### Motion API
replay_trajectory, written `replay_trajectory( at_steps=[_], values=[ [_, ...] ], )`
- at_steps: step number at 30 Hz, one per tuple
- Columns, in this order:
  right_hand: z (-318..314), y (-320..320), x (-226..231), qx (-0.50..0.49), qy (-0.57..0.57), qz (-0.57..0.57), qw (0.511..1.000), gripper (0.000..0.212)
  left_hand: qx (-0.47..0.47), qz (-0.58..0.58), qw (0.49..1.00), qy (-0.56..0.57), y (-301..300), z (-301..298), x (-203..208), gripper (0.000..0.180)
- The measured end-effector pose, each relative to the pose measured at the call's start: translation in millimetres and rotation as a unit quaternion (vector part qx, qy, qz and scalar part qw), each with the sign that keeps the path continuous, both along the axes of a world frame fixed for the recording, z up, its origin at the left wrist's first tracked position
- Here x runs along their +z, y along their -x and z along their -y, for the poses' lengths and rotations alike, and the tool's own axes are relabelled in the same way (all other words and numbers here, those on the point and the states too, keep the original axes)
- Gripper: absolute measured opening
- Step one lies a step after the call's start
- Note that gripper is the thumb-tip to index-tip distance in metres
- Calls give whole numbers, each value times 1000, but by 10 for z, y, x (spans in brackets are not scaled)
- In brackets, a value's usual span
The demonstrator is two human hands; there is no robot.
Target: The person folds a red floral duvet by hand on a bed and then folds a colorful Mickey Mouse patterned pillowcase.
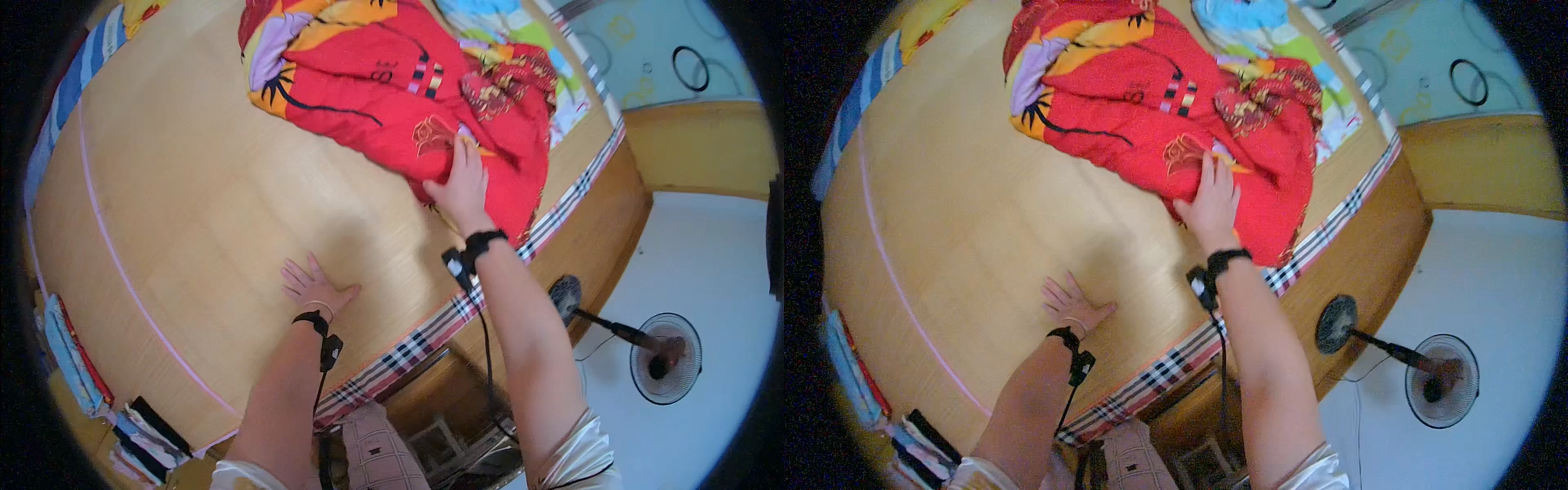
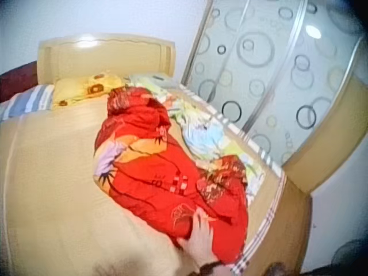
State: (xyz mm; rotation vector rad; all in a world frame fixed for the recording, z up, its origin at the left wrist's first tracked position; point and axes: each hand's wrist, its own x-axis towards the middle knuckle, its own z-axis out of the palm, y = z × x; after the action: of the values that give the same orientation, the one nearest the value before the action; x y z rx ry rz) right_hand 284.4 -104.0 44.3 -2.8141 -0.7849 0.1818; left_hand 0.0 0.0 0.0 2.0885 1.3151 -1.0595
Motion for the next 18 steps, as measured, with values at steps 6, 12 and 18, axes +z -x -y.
replay_trajectory(
  at_steps=[6,12,18],
  values=[
    [-185,-372,-259,-11,115,44,992,51,18,9,1000,14,-498,88,-162,141],
    [-63,569,-346,61,38,-55,996,43,29,-25,999,30,-388,22,-22,139],
    [-9,2022,22,127,63,-172,975,45,-131,63,989,-6,160,-356,-94,105]
  ],
)
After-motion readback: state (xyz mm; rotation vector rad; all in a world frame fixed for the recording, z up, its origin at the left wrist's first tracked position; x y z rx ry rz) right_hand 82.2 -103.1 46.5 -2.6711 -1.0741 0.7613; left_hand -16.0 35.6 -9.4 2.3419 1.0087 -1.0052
